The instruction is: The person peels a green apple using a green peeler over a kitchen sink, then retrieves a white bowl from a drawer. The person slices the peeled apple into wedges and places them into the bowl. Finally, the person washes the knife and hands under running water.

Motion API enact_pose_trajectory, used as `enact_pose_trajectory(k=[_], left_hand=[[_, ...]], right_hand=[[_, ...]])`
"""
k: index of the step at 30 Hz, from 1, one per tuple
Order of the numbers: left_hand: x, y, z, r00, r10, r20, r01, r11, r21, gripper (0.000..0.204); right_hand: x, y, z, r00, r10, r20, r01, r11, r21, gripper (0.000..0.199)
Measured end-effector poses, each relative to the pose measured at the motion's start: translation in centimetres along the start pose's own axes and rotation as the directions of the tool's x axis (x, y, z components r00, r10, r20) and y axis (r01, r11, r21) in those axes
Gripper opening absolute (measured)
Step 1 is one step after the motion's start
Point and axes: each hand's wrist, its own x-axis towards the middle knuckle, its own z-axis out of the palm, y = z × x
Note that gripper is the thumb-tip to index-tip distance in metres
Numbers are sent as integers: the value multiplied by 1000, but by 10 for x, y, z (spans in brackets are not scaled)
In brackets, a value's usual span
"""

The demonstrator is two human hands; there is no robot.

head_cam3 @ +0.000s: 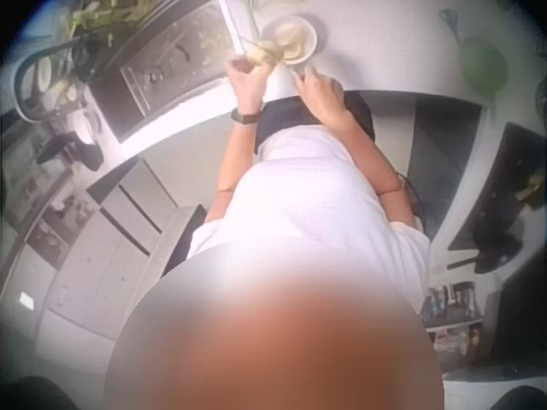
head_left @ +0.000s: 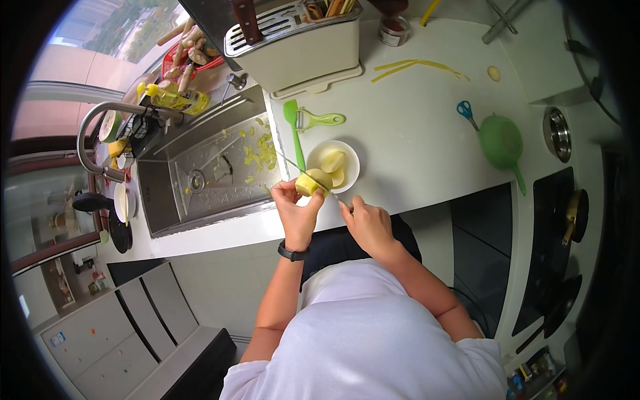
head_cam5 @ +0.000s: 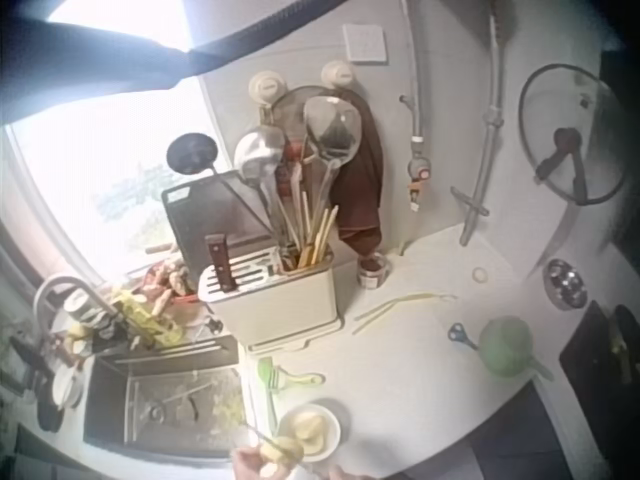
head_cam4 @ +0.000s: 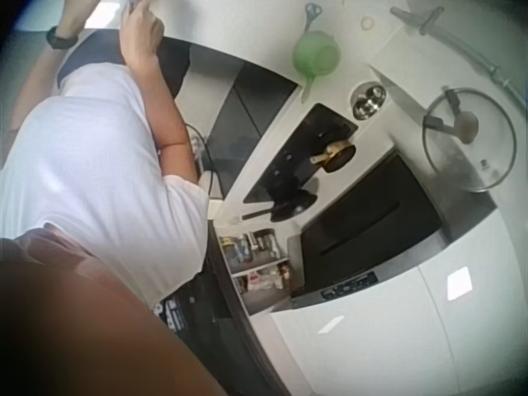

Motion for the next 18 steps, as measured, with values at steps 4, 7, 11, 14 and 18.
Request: enact_pose_trajectory(k=[4, 7, 11, 14, 18], left_hand=[[2, 1, -2, 993, -120, 14, 121, 990, -67, 51], [1, 9, 0, 962, -269, 53, 274, 941, -196, 52], [0, -3, 2, 1000, 18, -4, -18, 999, 45, 48], [3, -1, 1, 995, -94, 43, 97, 993, -63, 48], [3, 3, 0, 965, -251, 82, 262, 947, -187, 46]], right_hand=[[1, 2, 2, 1000, 3, -6, -3, 1000, -2, 30], [1, 3, 3, 1000, 14, 11, -14, 1000, 10, 30], [3, 4, 4, 999, 35, 29, -35, 999, 10, 29], [3, 5, 3, 1000, 23, 15, -24, 999, 42, 28], [6, 4, 1, 999, 32, 36, -34, 998, 52, 27]])
